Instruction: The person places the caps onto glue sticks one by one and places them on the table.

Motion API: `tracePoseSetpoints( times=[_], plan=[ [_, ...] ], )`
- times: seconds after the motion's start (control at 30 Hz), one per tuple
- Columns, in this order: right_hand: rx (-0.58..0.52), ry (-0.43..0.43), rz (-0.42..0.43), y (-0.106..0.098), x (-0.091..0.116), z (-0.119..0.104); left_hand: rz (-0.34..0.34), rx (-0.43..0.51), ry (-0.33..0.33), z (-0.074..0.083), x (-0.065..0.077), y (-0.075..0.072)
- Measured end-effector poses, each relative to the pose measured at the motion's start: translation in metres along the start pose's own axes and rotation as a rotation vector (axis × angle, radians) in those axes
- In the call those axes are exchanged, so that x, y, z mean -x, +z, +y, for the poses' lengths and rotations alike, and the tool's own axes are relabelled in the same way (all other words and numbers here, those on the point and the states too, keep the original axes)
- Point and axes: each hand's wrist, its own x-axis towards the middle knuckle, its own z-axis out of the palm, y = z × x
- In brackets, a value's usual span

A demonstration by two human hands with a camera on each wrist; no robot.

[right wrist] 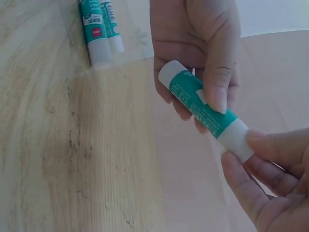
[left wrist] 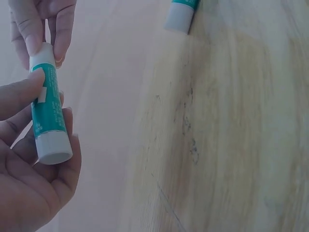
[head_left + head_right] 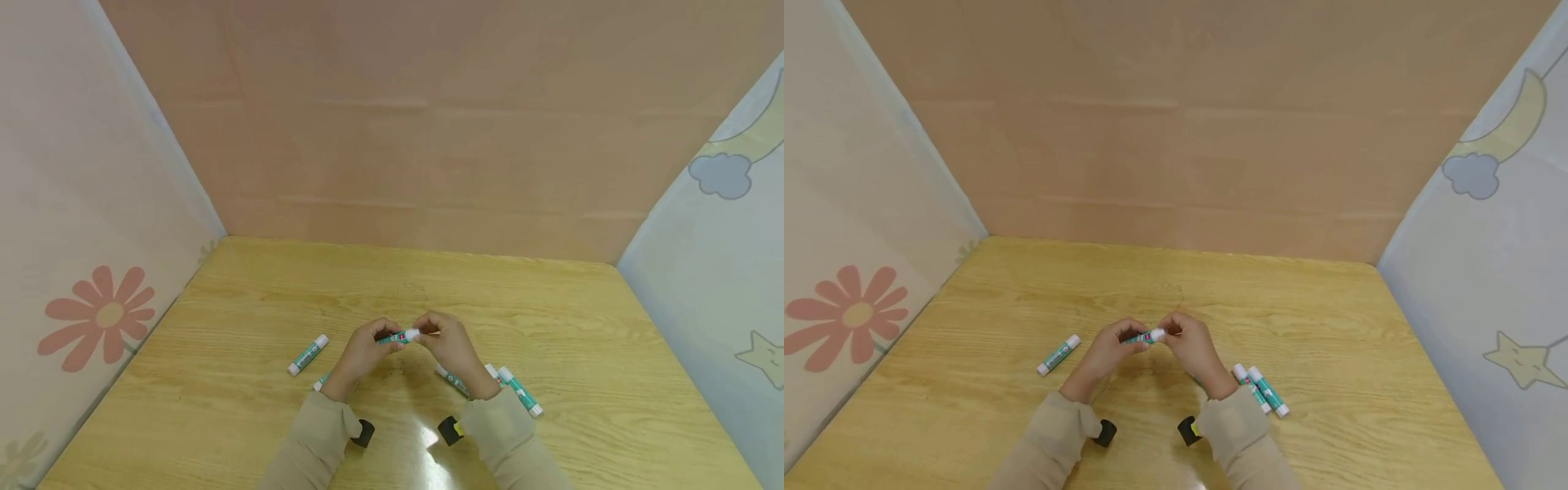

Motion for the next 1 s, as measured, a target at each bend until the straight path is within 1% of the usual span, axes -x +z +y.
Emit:
tracePoseSetpoints(
  times=[0.07,0.2,0.3,0.37,0.47,0.57,0.77,0.83,1.0],
  plan=[
    [0.012,-0.035,-0.007,0.001,0.001,0.003,-0.006,-0.035,0.01,-0.002,0.0,0.002],
    [0.031,-0.089,-0.02,0.0,0.003,0.006,-0.009,-0.125,0.071,-0.004,0.001,0.004],
    [0.032,-0.089,-0.021,-0.001,0.005,0.007,0.0,-0.212,0.115,-0.007,0.0,0.005],
    [0.027,-0.084,-0.021,-0.002,0.006,0.007,0.006,-0.267,0.125,-0.01,0.0,0.006],
    [0.021,-0.079,-0.022,-0.003,0.006,0.008,-0.001,-0.314,0.114,-0.014,-0.001,0.008],
    [0.028,-0.076,-0.022,-0.003,0.006,0.009,-0.012,-0.338,0.1,-0.018,-0.002,0.01],
    [-0.001,-0.01,-0.018,-0.004,0.008,0.008,-0.02,-0.4,0.096,-0.024,-0.003,0.013],
    [-0.012,0.011,-0.021,-0.006,0.01,0.003,-0.019,-0.411,0.093,-0.025,-0.004,0.013],
    [0.021,-0.02,-0.031,-0.006,0.012,0.005,-0.012,-0.46,0.098,-0.028,-0.006,0.014]
  ],
)
